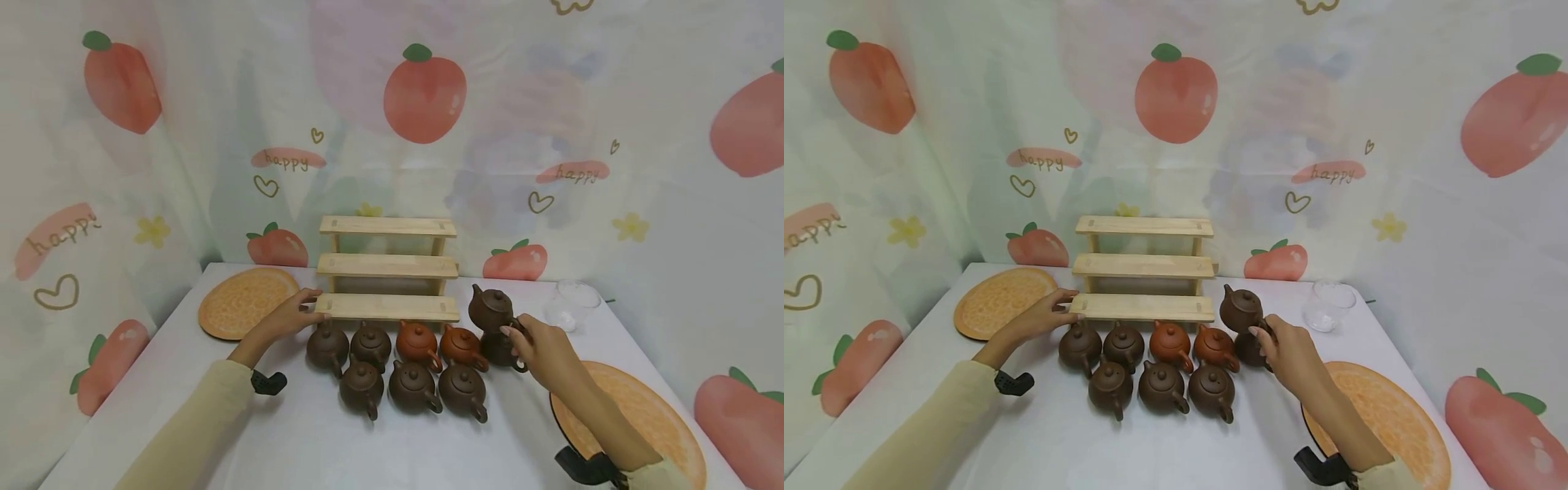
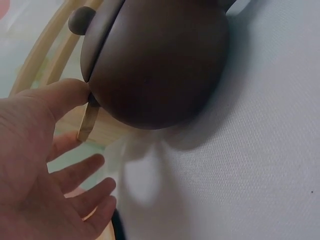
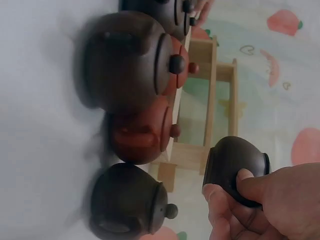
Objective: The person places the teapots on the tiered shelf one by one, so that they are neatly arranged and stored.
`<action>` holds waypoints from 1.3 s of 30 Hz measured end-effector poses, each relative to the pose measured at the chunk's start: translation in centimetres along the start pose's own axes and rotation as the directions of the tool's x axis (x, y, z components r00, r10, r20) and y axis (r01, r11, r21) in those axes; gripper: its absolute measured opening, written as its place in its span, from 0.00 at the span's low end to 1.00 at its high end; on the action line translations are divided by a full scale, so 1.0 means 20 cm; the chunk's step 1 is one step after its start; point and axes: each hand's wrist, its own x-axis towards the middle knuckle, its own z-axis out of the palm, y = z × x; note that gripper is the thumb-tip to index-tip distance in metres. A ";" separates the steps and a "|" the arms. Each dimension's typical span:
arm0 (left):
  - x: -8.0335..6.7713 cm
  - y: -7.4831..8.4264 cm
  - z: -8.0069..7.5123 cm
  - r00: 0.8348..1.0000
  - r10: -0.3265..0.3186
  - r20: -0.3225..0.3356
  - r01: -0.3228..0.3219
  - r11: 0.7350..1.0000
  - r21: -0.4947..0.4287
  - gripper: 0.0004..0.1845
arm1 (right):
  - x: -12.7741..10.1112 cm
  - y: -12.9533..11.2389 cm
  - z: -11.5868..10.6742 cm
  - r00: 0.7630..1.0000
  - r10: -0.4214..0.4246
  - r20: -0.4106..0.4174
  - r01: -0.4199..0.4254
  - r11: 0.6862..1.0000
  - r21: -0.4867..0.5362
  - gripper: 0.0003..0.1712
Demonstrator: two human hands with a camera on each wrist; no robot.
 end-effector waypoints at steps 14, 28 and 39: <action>0.00 0.00 -0.02 1.000 0.013 -0.004 -0.013 1.000 -0.011 0.39 | 0.34 -0.08 0.00 0.995 -0.090 -0.035 0.090 0.996 0.005 0.16; 0.02 0.00 -0.02 1.000 -0.014 -0.015 0.014 1.000 0.003 0.39 | 0.68 -0.20 0.01 0.996 -0.070 -0.045 0.070 0.998 -0.006 0.18; 0.01 -0.01 0.00 1.000 -0.016 -0.022 0.016 1.000 -0.014 0.37 | 0.89 -0.24 0.03 1.000 -0.009 0.016 0.009 1.000 -0.012 0.20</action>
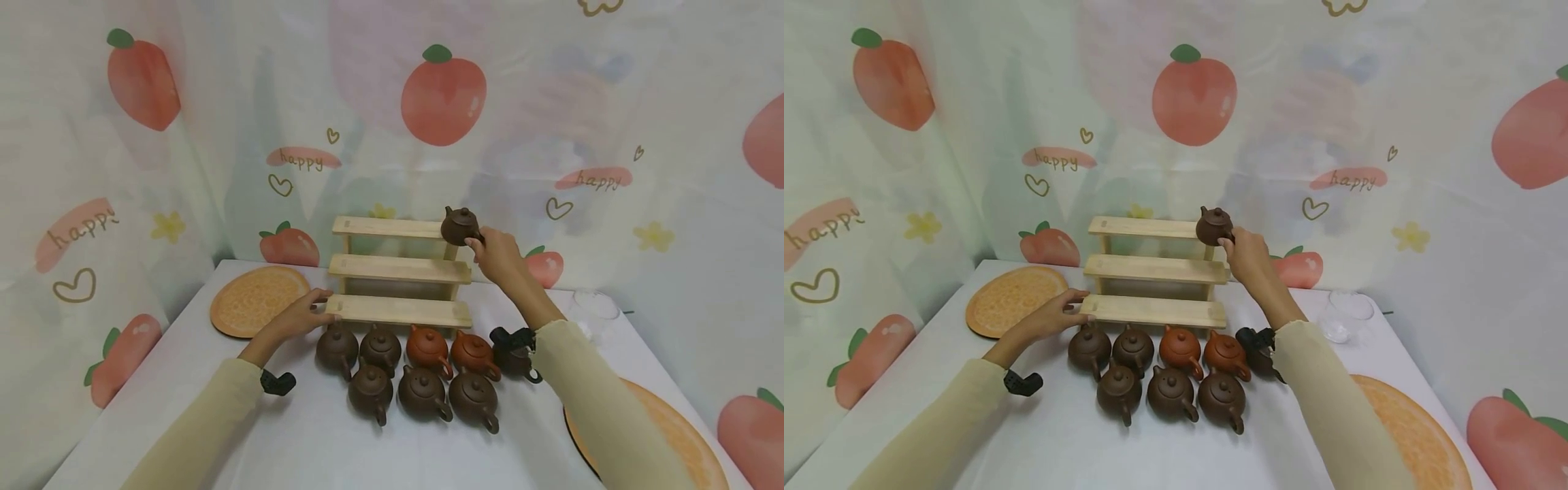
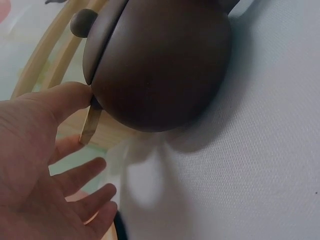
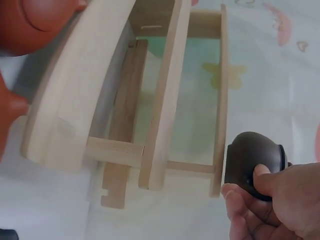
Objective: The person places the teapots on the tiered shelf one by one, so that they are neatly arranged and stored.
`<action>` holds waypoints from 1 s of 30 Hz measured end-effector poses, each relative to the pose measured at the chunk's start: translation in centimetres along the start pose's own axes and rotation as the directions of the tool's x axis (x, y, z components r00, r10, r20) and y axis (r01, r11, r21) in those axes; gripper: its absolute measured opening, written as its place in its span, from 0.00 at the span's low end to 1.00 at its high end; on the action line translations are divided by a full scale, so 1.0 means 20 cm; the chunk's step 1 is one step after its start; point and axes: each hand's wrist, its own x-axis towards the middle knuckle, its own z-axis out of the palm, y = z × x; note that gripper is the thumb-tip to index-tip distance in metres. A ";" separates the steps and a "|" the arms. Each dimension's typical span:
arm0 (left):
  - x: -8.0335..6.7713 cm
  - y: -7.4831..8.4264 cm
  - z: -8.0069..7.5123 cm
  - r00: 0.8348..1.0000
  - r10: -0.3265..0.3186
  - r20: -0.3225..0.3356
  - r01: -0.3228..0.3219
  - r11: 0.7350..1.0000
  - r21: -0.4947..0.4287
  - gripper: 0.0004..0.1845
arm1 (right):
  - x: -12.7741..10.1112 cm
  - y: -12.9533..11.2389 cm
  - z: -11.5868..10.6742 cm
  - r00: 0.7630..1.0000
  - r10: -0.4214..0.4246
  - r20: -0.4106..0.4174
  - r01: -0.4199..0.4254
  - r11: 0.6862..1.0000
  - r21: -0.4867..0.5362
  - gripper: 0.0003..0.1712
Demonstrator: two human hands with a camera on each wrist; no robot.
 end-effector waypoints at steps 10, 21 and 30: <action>-0.01 0.01 0.00 1.000 -0.018 0.001 0.018 1.000 0.016 0.38 | 0.11 -0.01 0.02 1.000 0.011 0.011 -0.011 1.000 -0.016 0.18; 0.00 0.01 0.00 1.000 -0.008 0.002 0.008 1.000 0.023 0.38 | 0.17 -0.02 0.01 1.000 0.011 0.029 -0.011 1.000 -0.015 0.18; 0.00 0.00 -0.01 1.000 0.002 -0.005 -0.002 1.000 0.029 0.37 | 0.19 -0.01 0.02 0.999 0.023 0.043 -0.022 1.000 -0.003 0.19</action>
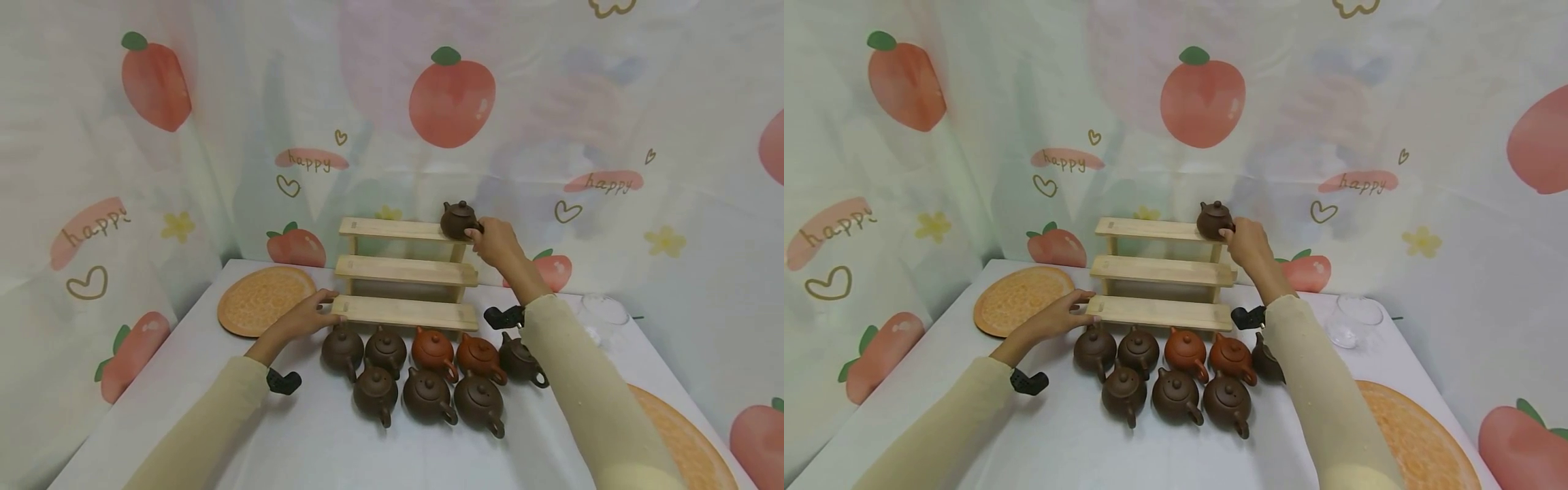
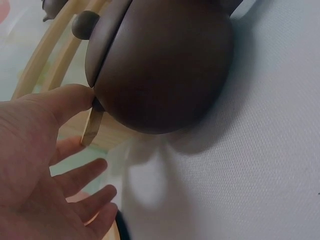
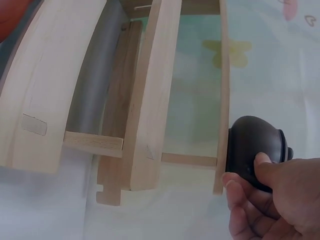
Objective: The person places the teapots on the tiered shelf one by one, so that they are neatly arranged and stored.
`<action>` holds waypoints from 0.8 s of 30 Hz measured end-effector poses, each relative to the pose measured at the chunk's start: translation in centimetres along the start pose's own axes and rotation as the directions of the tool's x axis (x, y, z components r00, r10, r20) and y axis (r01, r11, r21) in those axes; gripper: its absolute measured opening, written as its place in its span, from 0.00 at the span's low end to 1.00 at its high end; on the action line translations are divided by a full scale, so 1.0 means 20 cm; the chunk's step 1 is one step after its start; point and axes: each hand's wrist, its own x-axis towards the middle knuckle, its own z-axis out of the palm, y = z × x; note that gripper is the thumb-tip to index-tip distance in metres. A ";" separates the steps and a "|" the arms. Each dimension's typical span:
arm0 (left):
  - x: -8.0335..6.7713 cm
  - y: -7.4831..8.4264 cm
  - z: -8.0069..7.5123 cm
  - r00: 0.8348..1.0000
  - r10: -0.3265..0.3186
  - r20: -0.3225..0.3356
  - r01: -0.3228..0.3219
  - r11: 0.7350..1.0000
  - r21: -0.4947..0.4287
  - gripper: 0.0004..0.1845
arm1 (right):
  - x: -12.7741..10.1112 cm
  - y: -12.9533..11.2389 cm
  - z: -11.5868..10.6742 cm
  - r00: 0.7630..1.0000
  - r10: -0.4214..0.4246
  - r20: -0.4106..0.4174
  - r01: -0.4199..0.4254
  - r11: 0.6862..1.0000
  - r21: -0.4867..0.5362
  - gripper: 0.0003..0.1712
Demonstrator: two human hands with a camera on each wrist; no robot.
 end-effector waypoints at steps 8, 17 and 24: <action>0.00 0.00 0.01 1.000 0.004 0.004 -0.004 1.000 0.001 0.36 | -0.02 0.01 0.00 1.000 0.005 0.020 -0.005 1.000 0.004 0.21; -0.02 0.01 0.00 1.000 -0.029 0.006 0.029 1.000 0.012 0.38 | -0.10 0.13 -0.05 0.997 0.037 0.065 -0.035 0.999 -0.027 0.23; -0.01 0.01 0.00 0.999 -0.034 0.001 0.034 0.999 0.018 0.38 | -0.24 0.29 -0.12 0.992 0.052 0.114 -0.046 0.997 -0.057 0.27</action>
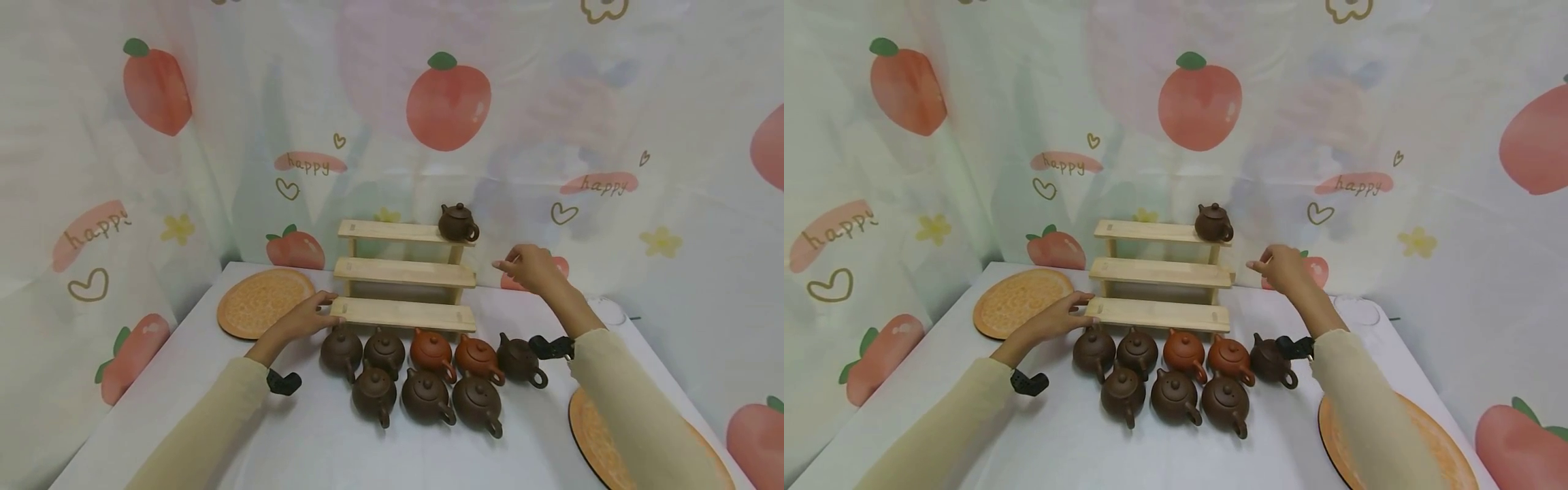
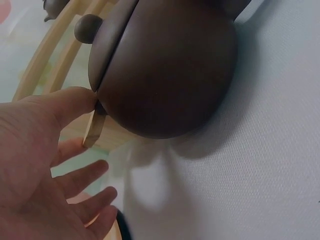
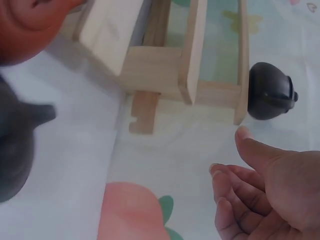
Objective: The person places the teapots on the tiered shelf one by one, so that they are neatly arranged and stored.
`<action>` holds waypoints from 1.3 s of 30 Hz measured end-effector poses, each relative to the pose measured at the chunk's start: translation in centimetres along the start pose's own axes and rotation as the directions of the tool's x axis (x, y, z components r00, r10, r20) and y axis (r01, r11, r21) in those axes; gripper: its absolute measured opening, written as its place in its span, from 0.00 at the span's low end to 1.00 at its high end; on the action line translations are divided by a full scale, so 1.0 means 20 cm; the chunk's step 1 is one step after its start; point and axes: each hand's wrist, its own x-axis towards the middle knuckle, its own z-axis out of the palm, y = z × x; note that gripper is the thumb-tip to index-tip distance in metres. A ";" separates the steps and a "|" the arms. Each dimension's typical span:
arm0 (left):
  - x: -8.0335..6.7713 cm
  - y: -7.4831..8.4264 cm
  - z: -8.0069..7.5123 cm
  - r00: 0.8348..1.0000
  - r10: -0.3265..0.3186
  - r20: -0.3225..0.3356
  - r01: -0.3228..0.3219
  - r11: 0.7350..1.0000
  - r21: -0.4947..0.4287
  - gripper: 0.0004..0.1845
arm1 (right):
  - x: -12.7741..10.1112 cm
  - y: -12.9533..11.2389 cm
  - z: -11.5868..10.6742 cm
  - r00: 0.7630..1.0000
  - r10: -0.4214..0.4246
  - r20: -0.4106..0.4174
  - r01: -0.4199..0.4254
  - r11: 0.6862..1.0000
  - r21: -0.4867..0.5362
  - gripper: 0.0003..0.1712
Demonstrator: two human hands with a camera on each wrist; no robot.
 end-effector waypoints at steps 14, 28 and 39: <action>0.00 -0.01 0.02 1.000 0.021 -0.006 -0.021 1.000 -0.018 0.38 | -0.46 0.23 0.12 0.995 -0.013 0.098 0.013 1.000 -0.001 0.25; 0.00 0.01 0.01 1.000 0.011 -0.002 -0.011 1.000 -0.007 0.38 | -0.76 0.30 0.36 0.959 0.130 0.252 -0.126 0.991 -0.031 0.31; -0.01 0.02 0.00 1.000 -0.005 0.012 0.005 1.000 0.008 0.39 | -0.79 0.33 0.45 0.989 0.057 0.136 -0.054 0.998 -0.029 0.22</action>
